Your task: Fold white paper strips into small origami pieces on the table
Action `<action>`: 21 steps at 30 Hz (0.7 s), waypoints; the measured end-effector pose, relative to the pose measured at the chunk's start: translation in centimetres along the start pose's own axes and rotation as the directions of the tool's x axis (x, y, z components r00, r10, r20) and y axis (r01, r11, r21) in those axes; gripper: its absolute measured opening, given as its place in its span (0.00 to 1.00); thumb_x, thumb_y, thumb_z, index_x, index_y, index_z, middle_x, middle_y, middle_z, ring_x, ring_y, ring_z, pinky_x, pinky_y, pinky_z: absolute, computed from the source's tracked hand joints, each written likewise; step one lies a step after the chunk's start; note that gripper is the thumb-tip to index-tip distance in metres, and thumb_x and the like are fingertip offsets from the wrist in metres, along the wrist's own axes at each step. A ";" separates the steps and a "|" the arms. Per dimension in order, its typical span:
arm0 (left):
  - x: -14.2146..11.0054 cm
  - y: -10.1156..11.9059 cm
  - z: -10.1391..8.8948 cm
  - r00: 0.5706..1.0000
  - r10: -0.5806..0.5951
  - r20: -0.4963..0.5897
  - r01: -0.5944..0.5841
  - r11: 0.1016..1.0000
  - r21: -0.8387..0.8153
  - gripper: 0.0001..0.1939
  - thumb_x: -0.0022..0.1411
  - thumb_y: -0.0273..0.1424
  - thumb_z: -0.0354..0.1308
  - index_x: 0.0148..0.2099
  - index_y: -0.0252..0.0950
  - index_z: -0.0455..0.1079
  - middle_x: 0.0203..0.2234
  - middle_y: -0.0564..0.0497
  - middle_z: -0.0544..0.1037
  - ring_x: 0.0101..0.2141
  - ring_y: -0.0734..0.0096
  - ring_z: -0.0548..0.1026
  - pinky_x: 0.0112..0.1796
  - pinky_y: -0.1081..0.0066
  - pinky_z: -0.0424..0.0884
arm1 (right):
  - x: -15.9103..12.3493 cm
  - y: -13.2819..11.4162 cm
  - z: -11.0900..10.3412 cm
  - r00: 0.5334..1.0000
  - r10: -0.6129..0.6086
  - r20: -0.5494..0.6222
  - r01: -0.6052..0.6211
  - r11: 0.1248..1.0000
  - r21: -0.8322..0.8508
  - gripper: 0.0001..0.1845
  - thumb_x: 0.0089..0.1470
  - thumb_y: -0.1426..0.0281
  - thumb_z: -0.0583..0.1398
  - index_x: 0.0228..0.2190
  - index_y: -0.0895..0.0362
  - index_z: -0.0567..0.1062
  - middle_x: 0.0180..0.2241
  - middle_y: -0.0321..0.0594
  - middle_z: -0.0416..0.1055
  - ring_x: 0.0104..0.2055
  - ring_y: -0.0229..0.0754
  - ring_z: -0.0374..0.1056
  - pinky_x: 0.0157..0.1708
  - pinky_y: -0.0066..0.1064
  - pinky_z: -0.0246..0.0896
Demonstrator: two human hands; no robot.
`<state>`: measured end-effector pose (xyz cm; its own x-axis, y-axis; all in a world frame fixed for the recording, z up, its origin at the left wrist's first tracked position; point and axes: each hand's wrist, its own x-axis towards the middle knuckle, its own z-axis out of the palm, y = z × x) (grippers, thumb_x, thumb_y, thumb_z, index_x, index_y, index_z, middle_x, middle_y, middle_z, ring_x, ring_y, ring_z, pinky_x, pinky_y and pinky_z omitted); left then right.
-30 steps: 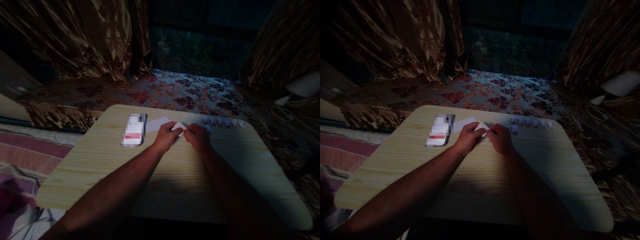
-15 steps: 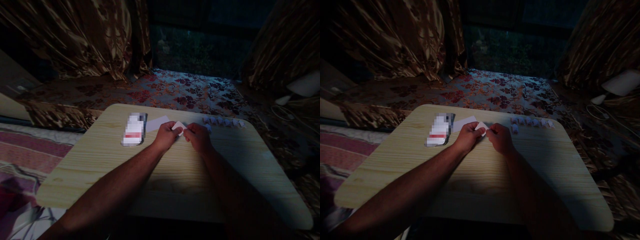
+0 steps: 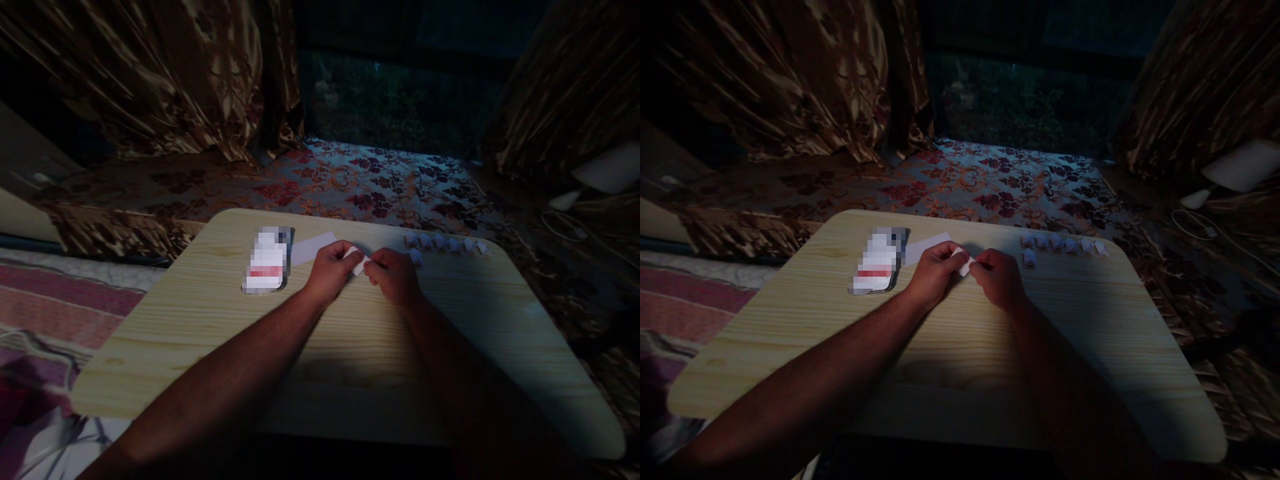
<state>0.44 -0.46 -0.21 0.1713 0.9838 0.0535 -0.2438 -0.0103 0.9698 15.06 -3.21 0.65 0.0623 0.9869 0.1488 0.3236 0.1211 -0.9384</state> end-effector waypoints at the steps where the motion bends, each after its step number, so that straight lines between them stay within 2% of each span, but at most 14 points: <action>1: 0.0 0.0 0.0 1.000 0.001 0.001 -0.001 1.000 0.004 0.11 0.52 0.37 0.66 0.30 0.33 0.73 0.21 0.54 0.73 0.23 0.78 0.66 0.27 0.74 0.61 | 0.0 0.0 0.0 1.000 -0.006 0.005 0.006 1.000 -0.003 0.07 0.46 0.66 0.61 0.21 0.54 0.71 0.16 0.31 0.67 0.19 0.36 0.61 0.21 0.28 0.53; 10: 0.0 -0.1 0.0 0.998 -0.064 -0.003 0.064 0.997 -0.037 0.12 0.49 0.37 0.67 0.28 0.33 0.72 0.20 0.54 0.72 0.21 0.78 0.65 0.25 0.74 0.59 | -0.1 -0.1 0.0 1.000 -0.010 0.003 0.010 1.000 -0.019 0.07 0.46 0.66 0.62 0.21 0.55 0.72 0.16 0.31 0.68 0.19 0.36 0.61 0.21 0.28 0.53; 15: 0.1 -0.1 0.1 0.999 -0.020 0.029 0.023 0.995 -0.096 0.13 0.49 0.34 0.68 0.37 0.34 0.73 0.26 0.54 0.75 0.24 0.77 0.69 0.27 0.74 0.64 | -0.1 -0.3 0.0 0.999 0.007 -0.033 -0.004 0.997 0.075 0.08 0.48 0.66 0.62 0.21 0.55 0.72 0.15 0.31 0.67 0.18 0.35 0.61 0.21 0.28 0.54; 17: 0.2 0.0 0.1 1.000 0.007 -0.001 -0.007 0.994 -0.109 0.16 0.47 0.30 0.68 0.40 0.35 0.73 0.27 0.54 0.76 0.25 0.76 0.70 0.27 0.74 0.65 | 0.0 -0.1 0.0 0.999 -0.001 -0.047 0.006 0.995 0.102 0.08 0.49 0.66 0.62 0.22 0.55 0.72 0.16 0.31 0.67 0.19 0.35 0.62 0.21 0.28 0.55; 21: 0.3 0.2 0.2 0.997 0.017 -0.075 -0.024 0.994 -0.103 0.15 0.46 0.29 0.67 0.39 0.35 0.72 0.24 0.55 0.75 0.22 0.77 0.69 0.26 0.74 0.65 | 0.2 0.6 0.1 0.997 -0.041 -0.070 0.050 0.989 0.140 0.05 0.47 0.67 0.63 0.28 0.55 0.73 0.19 0.31 0.69 0.20 0.36 0.63 0.22 0.28 0.58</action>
<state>0.63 -0.25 -0.01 0.0954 0.9941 0.0517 -0.3450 -0.0157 0.9385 15.14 -2.92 0.04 0.1148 0.9713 0.2083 0.1911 0.1842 -0.9641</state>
